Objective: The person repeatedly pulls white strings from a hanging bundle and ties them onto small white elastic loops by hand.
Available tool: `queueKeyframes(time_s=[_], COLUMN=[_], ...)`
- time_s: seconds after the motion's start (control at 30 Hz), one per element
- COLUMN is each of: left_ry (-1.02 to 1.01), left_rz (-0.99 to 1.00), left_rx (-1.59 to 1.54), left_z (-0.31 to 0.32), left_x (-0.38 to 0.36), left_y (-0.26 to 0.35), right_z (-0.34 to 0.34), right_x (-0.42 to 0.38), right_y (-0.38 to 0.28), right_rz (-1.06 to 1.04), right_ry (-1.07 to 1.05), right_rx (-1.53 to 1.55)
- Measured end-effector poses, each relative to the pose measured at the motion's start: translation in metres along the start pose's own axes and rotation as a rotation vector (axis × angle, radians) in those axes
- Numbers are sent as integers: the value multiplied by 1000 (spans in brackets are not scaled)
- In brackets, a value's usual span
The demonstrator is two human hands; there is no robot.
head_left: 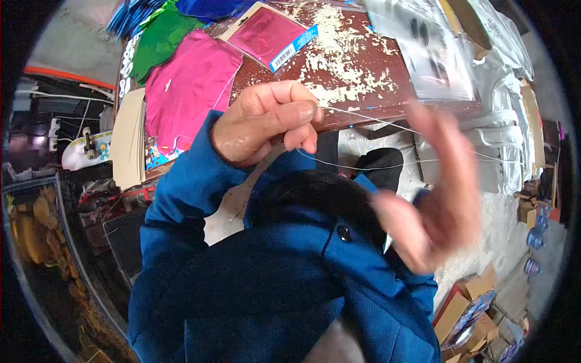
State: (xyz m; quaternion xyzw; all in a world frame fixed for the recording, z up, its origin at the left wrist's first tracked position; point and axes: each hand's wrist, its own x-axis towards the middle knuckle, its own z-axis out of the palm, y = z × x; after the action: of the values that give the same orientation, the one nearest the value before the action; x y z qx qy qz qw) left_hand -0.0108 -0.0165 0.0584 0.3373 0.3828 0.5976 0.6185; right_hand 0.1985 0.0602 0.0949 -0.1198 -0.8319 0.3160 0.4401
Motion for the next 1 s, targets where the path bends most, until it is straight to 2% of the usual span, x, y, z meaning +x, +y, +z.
queueKeyframes(time_s=[0.03,0.1,0.17,0.2,0.27,0.43,0.63,0.77,1.0], left_ry=[-15,-43,-41,-37,-40,-25,9,-128,-129], left_rz=[-16,-45,-42,-48,-72,16,-41,-137,-118], left_rx=[-10,-26,-14,-9,0,29,-24,79,97], left_z=[4,10,11,11,12,12,10,5,5], left_x=[1,2,4,5,6,12,14,16,21], left_y=[3,7,9,8,7,-1,-14,-21,-28], right_z=[13,46,64,71,63,50,31,20,15], right_x=[5,0,-3,-2,-8,-18,-17,-14,-17], right_y=[8,33,34,35,26,40,40,51,60], right_rz=[4,197,478,290,813,662,705,676,726], right_ry=[-124,-257,-301,-240,-298,-259,-174,-140,-153], right_rx=[-79,249,641,524,1145,754,703,718,767])
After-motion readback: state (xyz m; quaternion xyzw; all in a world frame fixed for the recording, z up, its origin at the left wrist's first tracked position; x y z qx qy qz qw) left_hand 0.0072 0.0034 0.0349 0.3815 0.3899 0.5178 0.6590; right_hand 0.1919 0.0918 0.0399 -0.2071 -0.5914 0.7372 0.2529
